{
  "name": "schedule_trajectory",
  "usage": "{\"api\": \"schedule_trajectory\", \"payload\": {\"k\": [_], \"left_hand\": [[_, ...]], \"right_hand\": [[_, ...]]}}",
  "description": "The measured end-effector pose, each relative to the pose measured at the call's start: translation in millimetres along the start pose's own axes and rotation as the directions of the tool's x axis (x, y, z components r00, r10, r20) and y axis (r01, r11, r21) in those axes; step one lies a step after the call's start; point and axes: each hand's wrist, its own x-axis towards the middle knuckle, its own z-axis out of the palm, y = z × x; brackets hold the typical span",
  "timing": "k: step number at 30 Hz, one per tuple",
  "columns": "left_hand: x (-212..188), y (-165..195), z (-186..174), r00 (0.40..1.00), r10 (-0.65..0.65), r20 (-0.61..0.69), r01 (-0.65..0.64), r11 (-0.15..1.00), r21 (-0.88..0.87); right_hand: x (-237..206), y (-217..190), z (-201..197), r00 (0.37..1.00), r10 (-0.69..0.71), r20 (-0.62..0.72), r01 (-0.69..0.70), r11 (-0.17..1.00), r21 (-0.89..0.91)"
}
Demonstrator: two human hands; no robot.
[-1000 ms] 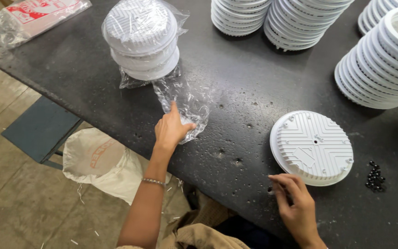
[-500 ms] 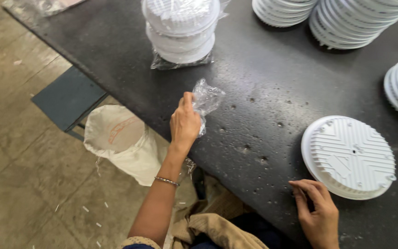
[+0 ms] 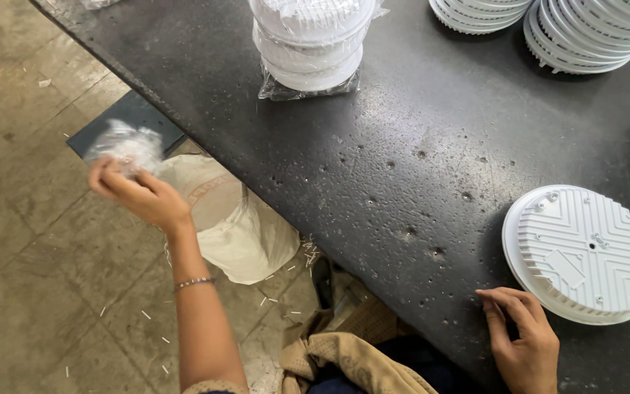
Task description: The person wraps round white lamp cover housings in clear plastic film at a workbench. They pull a plastic sheet over each housing, fold the film around it, place the wrapped unit onto a stack, and occasionally pick small black components from the table while working through the pile of housings.
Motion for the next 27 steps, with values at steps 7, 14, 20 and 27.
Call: {"api": "schedule_trajectory", "payload": {"k": [7, 14, 20, 27], "left_hand": [[-57, -63, 14, 0.489, -0.470, 0.735, 0.133, 0.873, 0.470], [-86, -51, 11, 0.606, -0.646, 0.464, 0.339, 0.737, 0.584], [-18, -4, 53, 0.988, -0.095, 0.119, 0.065, 0.971, 0.229], [-3, 168, 106, 0.955, 0.254, 0.151, -0.177, 0.902, -0.394]], "right_hand": [[-3, 4, 0, 1.000, 0.009, 0.016, -0.009, 1.000, 0.019], [-3, 12, 3, 1.000, -0.011, -0.012, 0.012, 0.998, 0.069], [1, 2, -1, 0.999, 0.022, -0.031, -0.018, 0.994, 0.111], [-2, -9, -14, 0.998, 0.052, 0.037, -0.060, 0.965, 0.254]]}}
